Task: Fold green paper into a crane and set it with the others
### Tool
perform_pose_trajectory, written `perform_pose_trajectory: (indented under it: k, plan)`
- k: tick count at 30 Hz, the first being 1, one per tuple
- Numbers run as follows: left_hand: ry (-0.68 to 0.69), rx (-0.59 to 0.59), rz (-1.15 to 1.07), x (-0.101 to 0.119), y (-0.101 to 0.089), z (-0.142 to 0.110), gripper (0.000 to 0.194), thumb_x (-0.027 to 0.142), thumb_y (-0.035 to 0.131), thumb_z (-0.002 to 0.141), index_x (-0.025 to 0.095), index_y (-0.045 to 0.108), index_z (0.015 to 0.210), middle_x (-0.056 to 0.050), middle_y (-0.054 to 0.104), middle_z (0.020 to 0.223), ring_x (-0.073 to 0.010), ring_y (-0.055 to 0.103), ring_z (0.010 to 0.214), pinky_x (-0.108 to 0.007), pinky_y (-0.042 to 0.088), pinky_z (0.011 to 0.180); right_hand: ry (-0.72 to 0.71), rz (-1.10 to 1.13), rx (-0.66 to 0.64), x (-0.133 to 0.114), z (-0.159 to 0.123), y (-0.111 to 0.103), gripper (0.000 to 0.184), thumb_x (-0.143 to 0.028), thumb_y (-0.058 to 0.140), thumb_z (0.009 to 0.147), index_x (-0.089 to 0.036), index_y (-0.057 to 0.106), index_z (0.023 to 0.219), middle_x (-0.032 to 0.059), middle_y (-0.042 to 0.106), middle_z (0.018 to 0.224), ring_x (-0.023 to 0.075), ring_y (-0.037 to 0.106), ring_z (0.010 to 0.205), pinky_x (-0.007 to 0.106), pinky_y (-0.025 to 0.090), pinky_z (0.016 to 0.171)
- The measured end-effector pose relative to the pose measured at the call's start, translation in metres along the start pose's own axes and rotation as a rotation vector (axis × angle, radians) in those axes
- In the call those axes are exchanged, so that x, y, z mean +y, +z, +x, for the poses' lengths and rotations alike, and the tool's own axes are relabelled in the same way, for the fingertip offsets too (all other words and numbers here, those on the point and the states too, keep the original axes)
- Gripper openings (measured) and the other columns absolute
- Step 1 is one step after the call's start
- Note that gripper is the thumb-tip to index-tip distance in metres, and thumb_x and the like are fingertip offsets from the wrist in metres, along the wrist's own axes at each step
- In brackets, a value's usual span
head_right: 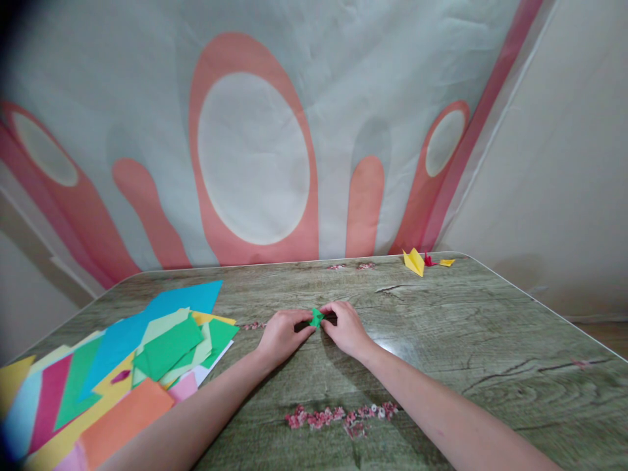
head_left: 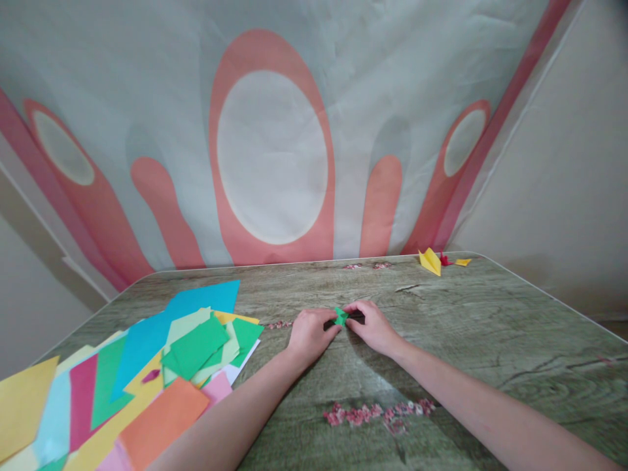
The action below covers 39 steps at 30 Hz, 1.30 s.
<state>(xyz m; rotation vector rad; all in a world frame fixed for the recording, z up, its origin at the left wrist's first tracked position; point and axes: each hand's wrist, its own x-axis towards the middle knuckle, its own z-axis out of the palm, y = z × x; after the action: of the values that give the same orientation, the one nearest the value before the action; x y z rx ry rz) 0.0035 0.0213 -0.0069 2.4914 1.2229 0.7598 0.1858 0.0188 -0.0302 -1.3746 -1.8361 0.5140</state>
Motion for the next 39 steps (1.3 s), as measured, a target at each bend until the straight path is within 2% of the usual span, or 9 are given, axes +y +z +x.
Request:
perform_pose_trajectory:
  k: [20, 39]
  plan:
    - [0.039, -0.059, -0.002, -0.0084, -0.0004, 0.0007, 0.021, 0.031, 0.058, 0.081, 0.027, 0.066, 0.1, 0.001, 0.067, 0.104, -0.0162, 0.061, 0.097, -0.025, 0.044, 0.089, -0.003, -0.025, -0.01, -0.0004, -0.0002, -0.0001, 0.017, -0.018, 0.063, 0.07, -0.021, 0.065, 0.087, 0.0022, 0.065, 0.087, 0.0194, 0.054, 0.088, 0.034, 0.039, 0.082]
    - [0.029, -0.042, 0.029, -0.0057, 0.0001, 0.0005, 0.019, 0.03, 0.055, 0.083, 0.026, 0.066, 0.099, 0.002, 0.068, 0.099, -0.0153, 0.062, 0.092, -0.025, 0.045, 0.086, 0.01, -0.012, 0.01, -0.0003, 0.0007, 0.0013, 0.018, -0.019, 0.064, 0.07, -0.021, 0.065, 0.088, 0.0023, 0.065, 0.088, 0.0198, 0.055, 0.088, 0.035, 0.04, 0.082]
